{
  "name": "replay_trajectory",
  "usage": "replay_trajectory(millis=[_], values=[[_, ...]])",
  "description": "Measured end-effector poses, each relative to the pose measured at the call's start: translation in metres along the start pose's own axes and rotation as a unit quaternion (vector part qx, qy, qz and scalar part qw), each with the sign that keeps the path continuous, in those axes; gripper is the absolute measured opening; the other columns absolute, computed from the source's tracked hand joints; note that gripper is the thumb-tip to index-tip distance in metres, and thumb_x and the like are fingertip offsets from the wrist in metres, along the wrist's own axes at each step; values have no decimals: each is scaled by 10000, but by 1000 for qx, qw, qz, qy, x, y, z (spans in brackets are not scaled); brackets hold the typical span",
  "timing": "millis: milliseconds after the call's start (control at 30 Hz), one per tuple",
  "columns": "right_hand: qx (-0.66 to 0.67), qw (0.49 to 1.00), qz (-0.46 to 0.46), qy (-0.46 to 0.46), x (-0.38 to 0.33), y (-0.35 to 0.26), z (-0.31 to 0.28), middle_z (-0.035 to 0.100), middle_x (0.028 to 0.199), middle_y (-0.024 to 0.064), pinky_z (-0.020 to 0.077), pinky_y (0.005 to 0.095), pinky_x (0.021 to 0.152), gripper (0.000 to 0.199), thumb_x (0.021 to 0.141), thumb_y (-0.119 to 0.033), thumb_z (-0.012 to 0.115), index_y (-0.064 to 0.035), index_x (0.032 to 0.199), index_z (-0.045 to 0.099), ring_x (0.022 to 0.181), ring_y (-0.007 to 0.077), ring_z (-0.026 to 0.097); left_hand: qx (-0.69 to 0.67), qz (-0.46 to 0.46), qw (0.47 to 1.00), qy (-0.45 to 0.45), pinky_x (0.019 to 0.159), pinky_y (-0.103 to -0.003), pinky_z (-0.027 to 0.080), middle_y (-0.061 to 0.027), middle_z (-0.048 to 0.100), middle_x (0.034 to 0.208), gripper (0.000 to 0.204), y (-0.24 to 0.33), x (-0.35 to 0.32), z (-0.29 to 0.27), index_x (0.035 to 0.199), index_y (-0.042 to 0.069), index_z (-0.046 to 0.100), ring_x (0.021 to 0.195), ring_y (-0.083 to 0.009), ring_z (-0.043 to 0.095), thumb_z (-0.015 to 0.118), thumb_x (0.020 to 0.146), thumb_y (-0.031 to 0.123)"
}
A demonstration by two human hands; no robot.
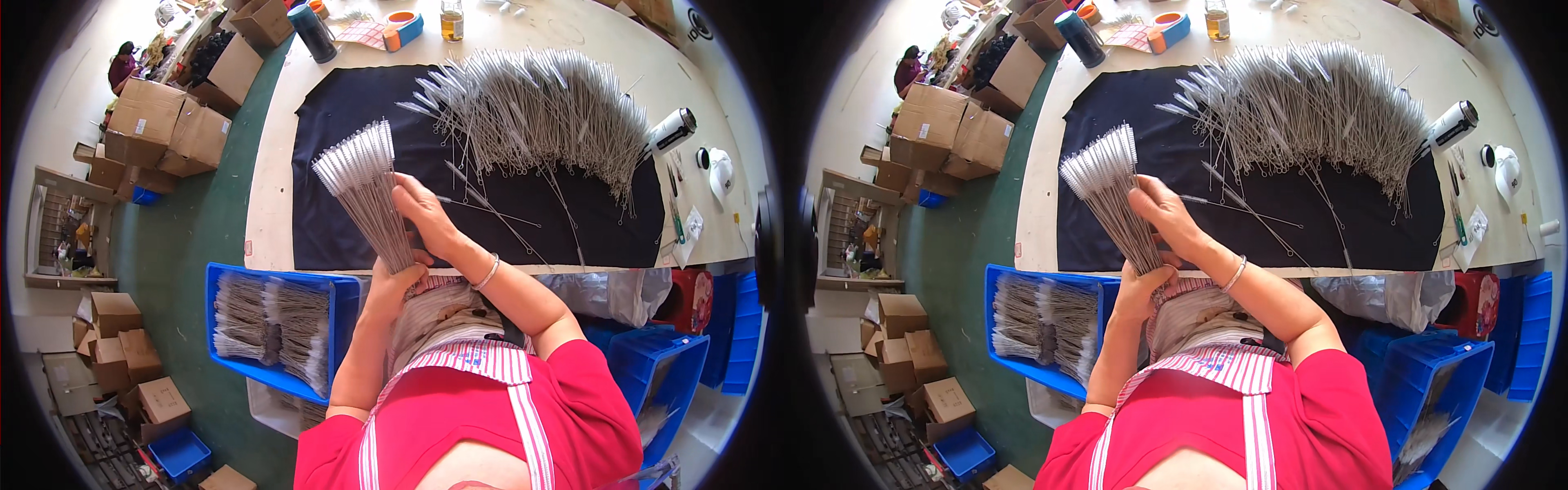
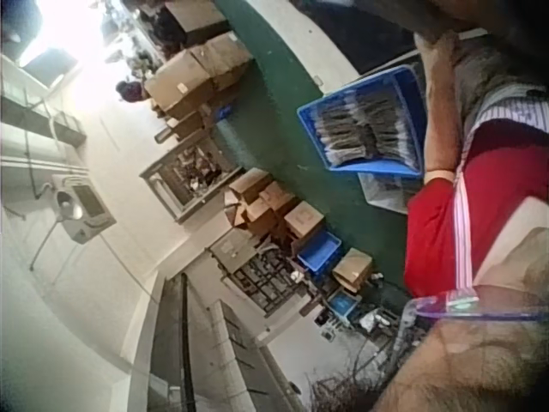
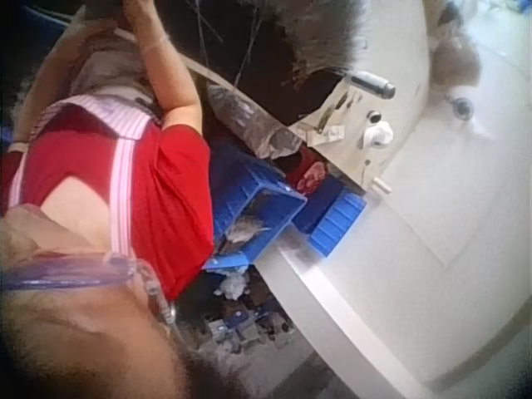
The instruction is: The person repeatedly picks up bundles of wire brushes from a blue bin, separates them into smaller groups, and places them on a black mat on the table. They occasionally use a ruler to measure the brushes and transfer sorted bundles between the bin and the mat.
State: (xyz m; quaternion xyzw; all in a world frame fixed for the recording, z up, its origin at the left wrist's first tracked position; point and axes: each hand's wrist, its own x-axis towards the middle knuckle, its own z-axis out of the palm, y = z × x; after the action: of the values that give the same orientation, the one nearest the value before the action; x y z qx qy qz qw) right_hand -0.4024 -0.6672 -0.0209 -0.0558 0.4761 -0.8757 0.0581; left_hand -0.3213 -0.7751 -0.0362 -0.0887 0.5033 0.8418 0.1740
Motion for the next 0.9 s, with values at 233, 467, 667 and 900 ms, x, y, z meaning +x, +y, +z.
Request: replay_trajectory(millis=[233, 467, 667, 900], values=[[-64, 995, 30, -64, 3, 12, -24, 636, 876, 0, 476, 223, 669, 213, 954, -216, 571, -10, 980, 618, 782, 50, 562, -21, -26, 999, 2, 477, -272, 455, -140, 604, 881, 470, -1, -1, -11, 1175, -26, 459, 641, -169, 581, 628, 739, -67], [-48, 997, 54, -26, 5, 19, -27, 665, 821, 46, 533, 266, 700, 260, 979, -220, 529, 12, 976, 645, 719, 108, 638, -94, 6, 995, 45, 459, -287, 473, -117, 622, 888, 322, -3, -1, -15, 1074, 10, 539, 655, -178, 598, 667, 780, -21], [-96, 994, 48, -14, 7, 24, -25, 672, 823, 28, 523, 250, 697, 279, 967, -249, 551, 2, 975, 670, 729, 86, 618, -17, 30, 994, 100, 442, -270, 461, -90, 608, 832, 272, -7, 2, -19, 1028, 1, 544, 594, -140, 577, 659, 783, -22], [-355, 929, -76, 67, 6, 20, -25, 654, 810, 188, 511, 418, 660, 289, 863, -257, 507, -42, 762, 673, 774, 350, 651, 106, -18, 977, 184, 438, -248, 426, -33, 594, 758, 357, -9, 4, -23, 1081, 28, 577, 549, -118, 556, 711, 753, 60]])
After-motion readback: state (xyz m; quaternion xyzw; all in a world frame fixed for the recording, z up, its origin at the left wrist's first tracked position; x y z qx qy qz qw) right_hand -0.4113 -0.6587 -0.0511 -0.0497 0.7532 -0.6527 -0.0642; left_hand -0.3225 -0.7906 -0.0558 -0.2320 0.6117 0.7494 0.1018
